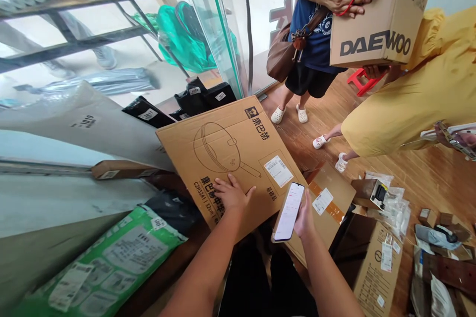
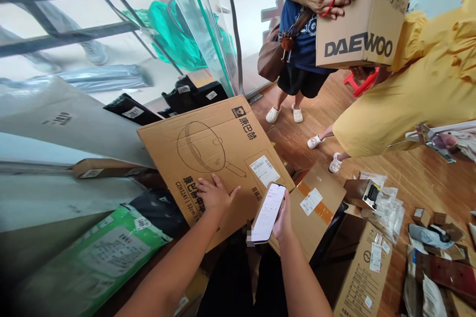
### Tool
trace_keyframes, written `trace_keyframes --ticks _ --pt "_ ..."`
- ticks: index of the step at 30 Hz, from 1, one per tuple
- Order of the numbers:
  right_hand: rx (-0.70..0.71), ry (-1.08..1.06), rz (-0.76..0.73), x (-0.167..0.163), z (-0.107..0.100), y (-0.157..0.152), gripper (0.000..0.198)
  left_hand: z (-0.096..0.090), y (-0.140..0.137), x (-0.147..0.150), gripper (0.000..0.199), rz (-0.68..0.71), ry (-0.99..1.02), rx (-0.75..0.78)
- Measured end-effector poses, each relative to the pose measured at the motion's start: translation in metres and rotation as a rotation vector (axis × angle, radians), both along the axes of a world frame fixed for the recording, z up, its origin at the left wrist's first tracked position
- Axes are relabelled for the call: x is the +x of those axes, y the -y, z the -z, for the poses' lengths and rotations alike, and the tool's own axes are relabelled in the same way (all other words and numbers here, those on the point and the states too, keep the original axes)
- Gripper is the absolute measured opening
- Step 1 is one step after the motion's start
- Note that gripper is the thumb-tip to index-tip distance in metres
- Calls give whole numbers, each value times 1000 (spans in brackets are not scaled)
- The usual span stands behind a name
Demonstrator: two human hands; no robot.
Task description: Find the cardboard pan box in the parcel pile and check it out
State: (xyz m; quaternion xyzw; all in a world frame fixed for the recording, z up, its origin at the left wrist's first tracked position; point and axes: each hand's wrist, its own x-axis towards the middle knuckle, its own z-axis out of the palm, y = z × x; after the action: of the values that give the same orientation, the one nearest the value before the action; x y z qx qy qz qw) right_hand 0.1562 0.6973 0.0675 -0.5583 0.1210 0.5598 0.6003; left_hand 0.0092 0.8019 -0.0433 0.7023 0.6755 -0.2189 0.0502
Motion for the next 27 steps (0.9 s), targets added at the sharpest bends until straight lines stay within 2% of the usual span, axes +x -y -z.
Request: trace_keyframes --ticks 2,6,13,19,22,27 --pt "31 32 -16 4 -5 2 61 -2 0 0 105 -5 6 -8" --pt "-2 95 -44 10 -10 5 39 -4 0 0 104 -14 26 -13" --pt "-11 160 -133 9 -20 5 51 -6 1 2 102 -11 14 -8" --pt "-25 127 -111 6 -22 6 53 -4 1 1 103 -15 47 -4" --pt "29 14 -118 9 -26 11 47 -2 1 0 103 -24 79 -3" --pt "214 -94 -175 18 -28 26 43 -6 1 1 104 -34 58 -28"
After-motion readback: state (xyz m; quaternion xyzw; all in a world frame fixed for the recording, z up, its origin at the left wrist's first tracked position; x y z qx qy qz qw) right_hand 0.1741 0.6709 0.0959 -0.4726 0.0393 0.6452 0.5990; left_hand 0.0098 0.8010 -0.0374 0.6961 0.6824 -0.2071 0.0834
